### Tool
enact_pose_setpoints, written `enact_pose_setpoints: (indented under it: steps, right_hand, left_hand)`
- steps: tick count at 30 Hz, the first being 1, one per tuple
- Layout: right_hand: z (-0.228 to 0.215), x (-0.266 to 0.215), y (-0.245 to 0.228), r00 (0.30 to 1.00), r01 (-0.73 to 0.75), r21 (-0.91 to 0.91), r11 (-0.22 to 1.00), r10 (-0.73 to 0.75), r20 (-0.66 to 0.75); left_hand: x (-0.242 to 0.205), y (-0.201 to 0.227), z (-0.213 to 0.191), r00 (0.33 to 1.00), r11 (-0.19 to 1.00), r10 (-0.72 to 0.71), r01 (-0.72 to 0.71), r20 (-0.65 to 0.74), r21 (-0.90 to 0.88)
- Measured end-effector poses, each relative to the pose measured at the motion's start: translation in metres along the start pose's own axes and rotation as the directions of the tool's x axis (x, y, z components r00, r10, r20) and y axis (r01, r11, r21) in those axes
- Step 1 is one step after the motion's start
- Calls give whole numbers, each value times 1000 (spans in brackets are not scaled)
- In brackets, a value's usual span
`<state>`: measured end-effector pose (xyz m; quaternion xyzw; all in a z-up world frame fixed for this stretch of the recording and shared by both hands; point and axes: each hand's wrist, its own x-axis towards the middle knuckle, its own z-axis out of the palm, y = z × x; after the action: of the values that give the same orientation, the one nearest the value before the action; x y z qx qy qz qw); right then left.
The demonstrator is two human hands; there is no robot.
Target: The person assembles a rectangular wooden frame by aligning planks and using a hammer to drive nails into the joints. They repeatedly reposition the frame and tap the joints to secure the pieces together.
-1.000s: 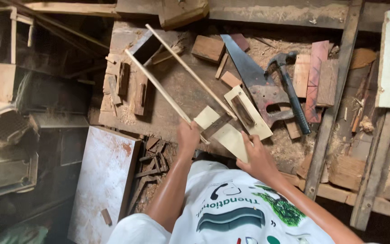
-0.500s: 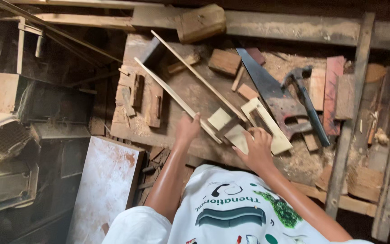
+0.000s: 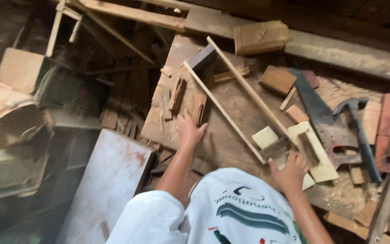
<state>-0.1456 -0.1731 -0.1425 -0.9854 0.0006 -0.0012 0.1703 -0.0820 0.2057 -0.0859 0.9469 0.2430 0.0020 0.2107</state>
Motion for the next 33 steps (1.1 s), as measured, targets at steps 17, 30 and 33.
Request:
enact_pose_setpoints:
  steps: [17, 30, 33]
  right_hand:
    - [31, 10, 6, 989, -126, 69, 990, 131, -72]
    - [32, 10, 9, 985, -164, 207, 964, 172, -21]
    - [19, 12, -3, 994, -97, 229, 969, 108, -33]
  left_hand:
    - [52, -21, -9, 934, 962, -81, 165, 347, -219]
    - [0, -15, 26, 828, 30, 326, 473, 456, -880]
    - [-12, 26, -18, 892, 513, 187, 270, 413, -815]
